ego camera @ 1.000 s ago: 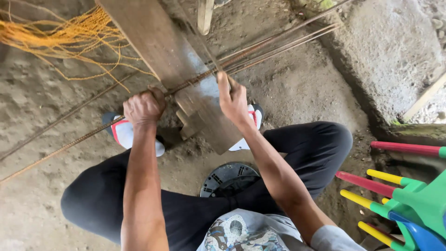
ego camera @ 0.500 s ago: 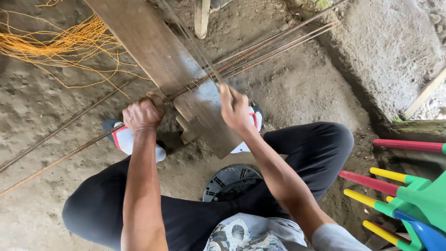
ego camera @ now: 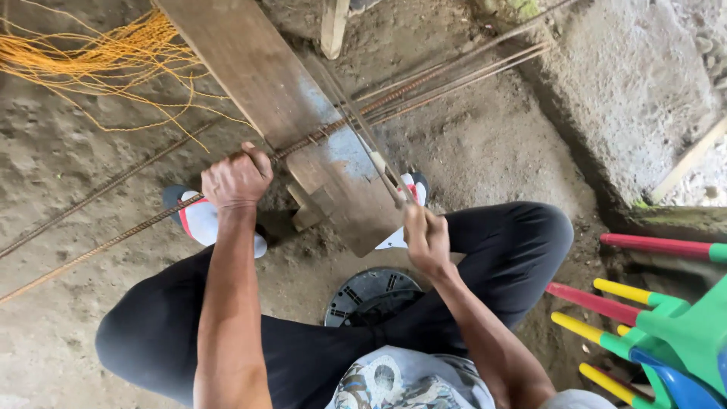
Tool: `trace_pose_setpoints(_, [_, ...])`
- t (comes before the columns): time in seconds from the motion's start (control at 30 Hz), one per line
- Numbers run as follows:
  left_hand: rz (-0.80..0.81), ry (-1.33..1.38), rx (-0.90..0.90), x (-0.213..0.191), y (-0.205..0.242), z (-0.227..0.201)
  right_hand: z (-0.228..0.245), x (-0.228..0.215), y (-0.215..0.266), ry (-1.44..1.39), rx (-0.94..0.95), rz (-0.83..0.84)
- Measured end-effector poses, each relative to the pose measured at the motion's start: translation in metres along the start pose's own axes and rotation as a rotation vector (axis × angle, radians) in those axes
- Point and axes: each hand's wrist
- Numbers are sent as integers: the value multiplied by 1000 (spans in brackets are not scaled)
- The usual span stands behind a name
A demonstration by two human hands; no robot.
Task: Sawing a metal rebar with a manual hacksaw while holding it against a wooden beam.
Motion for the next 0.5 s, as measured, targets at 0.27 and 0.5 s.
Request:
trace_pose_setpoints(0.27, [90,69,-69,14,9,3,8,64,-93,-118,-100,-118])
trace_pose_setpoints(0.5, [11,-7,1,9,3,2,-16,-13,23,2,-2,-33])
Point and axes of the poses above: each hand's wrist, its own y-axis away from the middle knuckle, its own x-axis out of the palm, z = x × y, and after that the axes turned 5 degrees about x, right-handed
